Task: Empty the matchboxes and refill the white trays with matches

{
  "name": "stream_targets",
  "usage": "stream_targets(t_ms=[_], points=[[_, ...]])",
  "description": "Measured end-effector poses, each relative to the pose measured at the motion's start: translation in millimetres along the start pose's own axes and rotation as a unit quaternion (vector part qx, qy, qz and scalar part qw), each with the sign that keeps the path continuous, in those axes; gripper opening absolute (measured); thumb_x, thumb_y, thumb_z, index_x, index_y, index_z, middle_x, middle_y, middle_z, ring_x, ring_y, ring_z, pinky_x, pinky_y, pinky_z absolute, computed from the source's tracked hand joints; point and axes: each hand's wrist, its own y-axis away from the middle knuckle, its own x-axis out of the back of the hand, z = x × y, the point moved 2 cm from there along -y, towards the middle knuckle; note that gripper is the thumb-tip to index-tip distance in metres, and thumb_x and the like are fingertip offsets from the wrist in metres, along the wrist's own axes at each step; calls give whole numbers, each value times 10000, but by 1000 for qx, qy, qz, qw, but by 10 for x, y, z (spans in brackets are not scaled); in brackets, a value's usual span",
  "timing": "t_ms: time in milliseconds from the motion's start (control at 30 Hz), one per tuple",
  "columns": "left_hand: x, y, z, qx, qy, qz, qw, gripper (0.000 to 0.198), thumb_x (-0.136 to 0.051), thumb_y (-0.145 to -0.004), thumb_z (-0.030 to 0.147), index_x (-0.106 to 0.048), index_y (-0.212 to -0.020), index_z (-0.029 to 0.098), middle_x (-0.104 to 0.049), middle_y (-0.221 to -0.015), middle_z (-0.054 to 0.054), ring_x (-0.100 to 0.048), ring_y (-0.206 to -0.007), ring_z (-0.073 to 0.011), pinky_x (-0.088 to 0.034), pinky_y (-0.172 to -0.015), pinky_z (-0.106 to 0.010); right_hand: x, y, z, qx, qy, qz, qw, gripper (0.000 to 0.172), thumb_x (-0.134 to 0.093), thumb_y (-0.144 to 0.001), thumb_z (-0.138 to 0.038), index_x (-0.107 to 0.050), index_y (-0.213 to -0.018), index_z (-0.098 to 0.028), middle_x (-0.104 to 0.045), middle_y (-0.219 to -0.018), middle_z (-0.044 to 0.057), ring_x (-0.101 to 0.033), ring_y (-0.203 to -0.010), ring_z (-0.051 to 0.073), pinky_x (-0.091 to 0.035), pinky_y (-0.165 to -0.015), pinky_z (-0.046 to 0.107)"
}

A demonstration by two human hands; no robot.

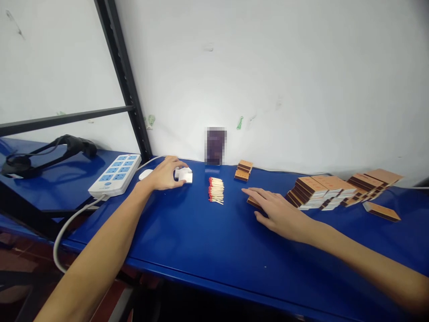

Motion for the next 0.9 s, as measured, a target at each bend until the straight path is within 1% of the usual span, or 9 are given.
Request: stream_targets(t_ms=[67, 167, 300, 367, 467, 633, 700, 800, 900], points=[[-29, 12, -22, 16, -14, -13, 1000, 586, -669, -739, 486, -593, -1247, 203, -553, -1218, -127, -466, -1230, -338, -379, -1035, -483, -22, -70, 17, -21, -4, 14, 1000, 579, -419, -894, -253, -348, -1469, -251, -495, -1417, 122, -547, -1204, 301, -469, -947, 465], [-113, 15, -24, 47, -22, -47, 998, 679, -625, -786, 576, -514, -1358, 227, -467, -1383, -158, -392, -1322, -372, -340, -1052, -549, -65, -153, 64, -53, -3, 16, 998, 514, -423, -901, -272, -429, -1411, -211, -581, -1247, 129, -587, -1085, 302, -480, -922, 466], [-255, -3, 21, 49, -26, -69, 996, 661, -490, -888, 600, -409, -1448, 259, -391, -1502, -140, -303, -1405, -373, -247, -1099, -594, -90, -227, 37, -53, -24, 19, 998, 472, -436, -901, -257, -470, -1364, -171, -611, -1123, 120, -573, -1045, 293, -471, -928, 457], [-321, -14, 56, 32, -29, -75, 996, 627, -416, -935, 583, -379, -1468, 255, -387, -1516, -135, -303, -1416, -349, -221, -1119, -578, -83, -259, -30, -43, -47, 37, 997, 468, -459, -896, -258, -471, -1359, -183, -608, -1134, 111, -567, -1053, 285, -468, -932, 450], [-375, -26, 104, 13, -33, -87, 996, 593, -351, -971, 549, -393, -1461, 216, -431, -1484, -155, -379, -1377, -321, -262, -1113, -534, -63, -298, -185, 0, -80, 61, 995, 443, -485, -882, -242, -501, -1323, -194, -597, -1144, 102, -560, -1072, 270, -462, -945, 433], [-350, -29, 133, 12, -46, -72, 996, 517, -414, -955, 481, -491, -1388, 208, -541, -1347, -141, -493, -1253, -303, -351, -1056, -481, -57, -326, -447, 114, -107, 10, 988, 355, -505, -862, -223, -599, -1204, -219, -574, -1054, 79, -579, -916, 227, -492, -831, 385], [-344, -26, 119, 25, -55, -60, 996, 513, -450, -934, 472, -504, -1378, 221, -516, -1372, -145, -453, -1288, -335, -324, -1067, -523, -61, -338, -501, 128, -99, -5, 987, 346, -493, -870, -221, -614, -1194, -217, -563, -1037, 81, -573, -879, 222, -492, -791, 378], [-360, -22, 68, 82, -75, -66, 992, 587, -477, -901, 537, -463, -1417, 256, -405, -1489, -145, -315, -1393, -391, -262, -1088, -591, -76, -375, -533, 128, -85, -8, 988, 369, -473, -882, -220, -606, -1226, -199, -553, -1032, 90, -565, -862, 222, -487, -770, 380], [-367, -22, 29, 120, -82, -89, 985, 633, -448, -894, 592, -448, -1430, 253, -409, -1497, -146, -347, -1384, -383, -284, -1081, -580, -97, -419, -537, 129, -75, -2, 989, 386, -473, -883, -227, -594, -1248, -190, -548, -1018, 90, -557, -862, 227, -484, -773, 392]])
